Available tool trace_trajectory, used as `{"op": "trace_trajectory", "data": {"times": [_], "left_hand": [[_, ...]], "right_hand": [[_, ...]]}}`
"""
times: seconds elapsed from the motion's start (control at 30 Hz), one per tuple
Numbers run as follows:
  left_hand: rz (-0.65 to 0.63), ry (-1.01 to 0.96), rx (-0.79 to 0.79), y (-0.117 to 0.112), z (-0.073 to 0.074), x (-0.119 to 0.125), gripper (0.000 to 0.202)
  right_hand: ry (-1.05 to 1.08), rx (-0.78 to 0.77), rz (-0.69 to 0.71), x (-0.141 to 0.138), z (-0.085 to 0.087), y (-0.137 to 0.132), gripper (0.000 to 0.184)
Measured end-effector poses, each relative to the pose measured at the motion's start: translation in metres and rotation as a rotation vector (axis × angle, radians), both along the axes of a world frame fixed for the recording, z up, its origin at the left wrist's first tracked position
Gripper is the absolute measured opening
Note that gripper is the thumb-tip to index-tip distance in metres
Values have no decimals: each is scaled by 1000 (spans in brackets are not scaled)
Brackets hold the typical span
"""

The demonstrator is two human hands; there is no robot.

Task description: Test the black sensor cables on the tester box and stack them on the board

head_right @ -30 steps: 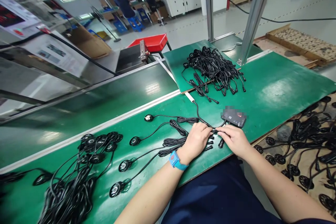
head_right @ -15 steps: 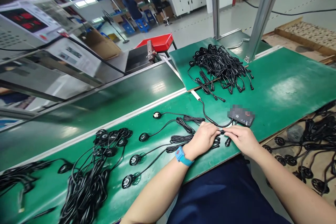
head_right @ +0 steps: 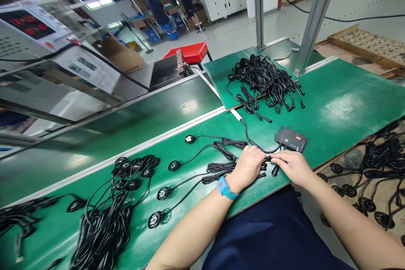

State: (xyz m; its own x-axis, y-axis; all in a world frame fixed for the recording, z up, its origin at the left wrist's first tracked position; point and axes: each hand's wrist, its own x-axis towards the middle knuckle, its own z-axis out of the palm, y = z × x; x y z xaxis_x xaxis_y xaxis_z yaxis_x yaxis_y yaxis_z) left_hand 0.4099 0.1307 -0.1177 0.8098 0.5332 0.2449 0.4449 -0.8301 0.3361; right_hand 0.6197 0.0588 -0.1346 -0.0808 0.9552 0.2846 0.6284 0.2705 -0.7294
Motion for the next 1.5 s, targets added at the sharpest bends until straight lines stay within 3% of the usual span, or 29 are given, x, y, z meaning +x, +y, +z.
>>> {"op": "trace_trajectory", "data": {"times": [0.13, 0.27, 0.37, 0.47, 0.53, 0.63, 0.73, 0.8, 0.9, 0.97, 1.07, 1.2, 1.37, 1.5], "left_hand": [[-7, 6, 85, -2, -3, 4, 30], [-9, 33, 66, -4, -5, 8, 28], [-22, 49, 44, -3, 2, 6, 27], [31, -52, 51, 12, 16, -13, 18], [216, -158, 81, 30, 24, -40, 38], [673, -219, 135, 63, 25, -98, 52], [1050, -185, 79, 87, 9, -151, 64], [1152, -167, -13, 96, -5, -172, 72], [1166, -155, -80, 102, -21, -184, 72], [1156, -134, -56, 104, -25, -184, 61], [1165, -115, -17, 106, -26, -185, 44], [1196, -130, -15, 106, -25, -187, 40], [1223, -126, -5, 105, -23, -187, 44], [1251, -77, -42, 110, -24, -192, 60]], "right_hand": [[-14, -22, 6, 2, 3, 1, 26], [-29, 5, -14, 1, 2, 1, 26], [-29, 46, -18, -2, 1, 0, 25], [-18, 99, -16, -5, -1, -4, 23], [-6, 130, -35, -6, -2, -7, 22], [12, 152, -79, -6, -4, -10, 21], [27, 166, -102, -5, -5, -12, 20], [36, 184, -117, -6, -6, -13, 19], [51, 213, -149, -8, -5, -13, 18], [55, 233, -176, -9, -3, -15, 17], [-8, 314, -248, -6, 1, -19, 15], [-211, 449, -362, 14, 0, -28, 14], [-352, 342, -499, 41, -14, -41, 27], [-367, 274, -519, 42, -22, -48, 31]]}}
